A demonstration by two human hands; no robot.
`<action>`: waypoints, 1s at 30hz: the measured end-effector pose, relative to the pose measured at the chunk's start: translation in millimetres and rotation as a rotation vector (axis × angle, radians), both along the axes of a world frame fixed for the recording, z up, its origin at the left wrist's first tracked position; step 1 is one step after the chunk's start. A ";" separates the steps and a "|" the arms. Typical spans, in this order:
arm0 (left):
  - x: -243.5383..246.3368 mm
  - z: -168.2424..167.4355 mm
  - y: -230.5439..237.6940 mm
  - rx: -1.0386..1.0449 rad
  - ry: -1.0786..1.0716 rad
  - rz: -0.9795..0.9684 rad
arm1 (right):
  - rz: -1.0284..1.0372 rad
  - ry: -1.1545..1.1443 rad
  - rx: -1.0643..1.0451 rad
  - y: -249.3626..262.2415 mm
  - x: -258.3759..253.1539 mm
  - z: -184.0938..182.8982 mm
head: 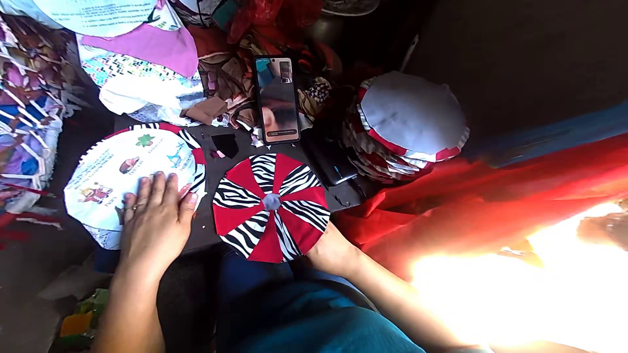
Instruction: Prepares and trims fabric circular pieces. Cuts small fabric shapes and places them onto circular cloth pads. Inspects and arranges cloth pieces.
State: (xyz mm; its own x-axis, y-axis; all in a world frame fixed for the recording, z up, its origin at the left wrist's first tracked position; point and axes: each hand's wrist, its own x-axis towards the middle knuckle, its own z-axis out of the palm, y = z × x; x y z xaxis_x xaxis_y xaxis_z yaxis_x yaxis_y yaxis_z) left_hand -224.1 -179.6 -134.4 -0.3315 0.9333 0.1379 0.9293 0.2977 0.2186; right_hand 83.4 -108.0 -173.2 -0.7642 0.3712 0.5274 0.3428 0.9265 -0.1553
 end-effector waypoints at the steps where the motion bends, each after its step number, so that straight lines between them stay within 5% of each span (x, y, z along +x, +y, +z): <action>1: -1.8 1.1 -0.5 0.003 -0.003 0.001 | -0.003 0.002 0.002 -0.5 0.8 -0.2; 11: 84.0 -5.3 20.8 0.106 -0.126 -0.535 | 0.002 -0.016 -0.010 -1.4 6.8 1.0; 30: 83.5 -7.2 30.5 0.002 0.012 -0.437 | -0.007 0.043 0.071 5.9 12.9 -7.9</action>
